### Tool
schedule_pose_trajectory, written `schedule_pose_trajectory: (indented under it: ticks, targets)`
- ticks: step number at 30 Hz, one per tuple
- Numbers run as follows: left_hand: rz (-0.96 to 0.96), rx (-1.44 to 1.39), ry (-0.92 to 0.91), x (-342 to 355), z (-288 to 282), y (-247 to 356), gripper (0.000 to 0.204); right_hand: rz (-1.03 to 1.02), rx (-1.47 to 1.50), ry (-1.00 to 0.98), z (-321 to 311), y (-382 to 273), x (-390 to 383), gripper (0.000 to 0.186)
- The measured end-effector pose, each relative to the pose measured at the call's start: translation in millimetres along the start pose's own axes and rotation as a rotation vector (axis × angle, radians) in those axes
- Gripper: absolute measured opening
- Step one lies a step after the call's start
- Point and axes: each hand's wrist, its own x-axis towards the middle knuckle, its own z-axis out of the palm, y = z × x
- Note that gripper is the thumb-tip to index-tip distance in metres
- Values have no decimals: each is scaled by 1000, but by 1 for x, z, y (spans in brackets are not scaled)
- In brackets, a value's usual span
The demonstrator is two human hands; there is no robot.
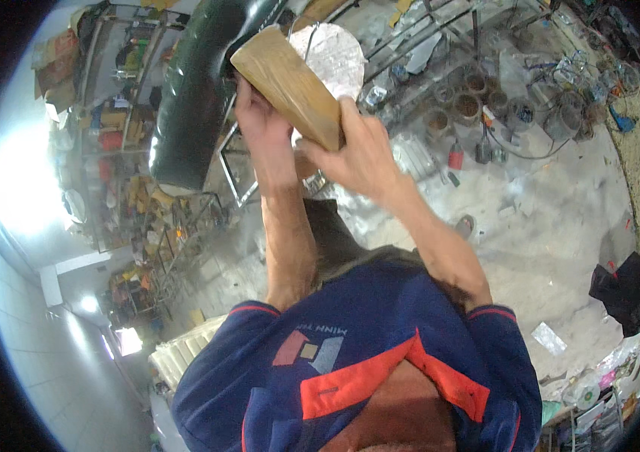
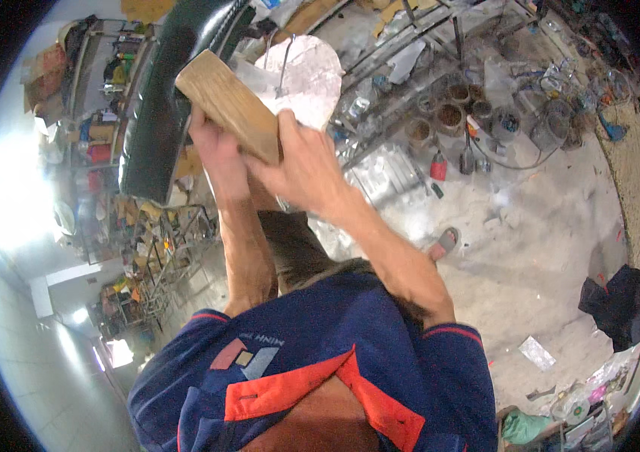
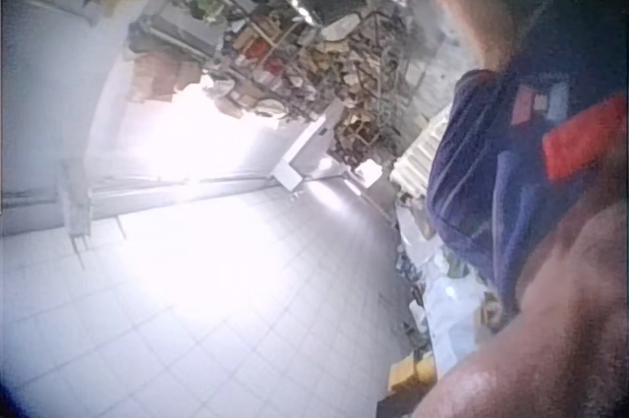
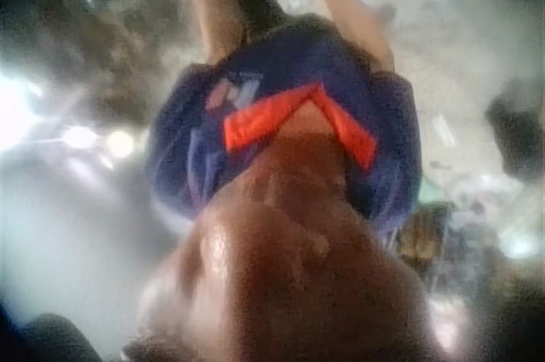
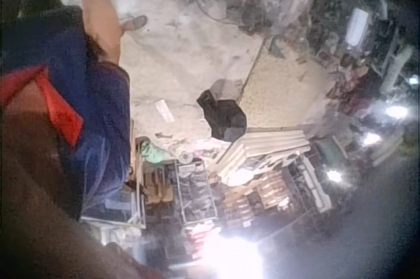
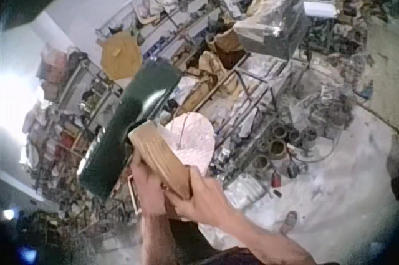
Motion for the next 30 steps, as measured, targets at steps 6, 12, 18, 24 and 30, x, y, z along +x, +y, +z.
schedule_pose_trajectory:
  ticks: [6,12,18,24,30]
  targets:
    - [-86,-126,156,3,17,1,40,130,-40,-103,3,15,9,60]
    - [-232,-136,-88,-41,54,0,43,244,279,248,-29,26,-35,56]
    - [-461,-216,-333,-98,72,-18,50,427,191,285,-62,76,-82,47]
    - [-458,-174,-378,-101,47,-16,48,504,161,297,-72,87,-104,51]
    - [-471,-99,-315,-104,48,-7,49,518,160,291,-66,90,-107,54]
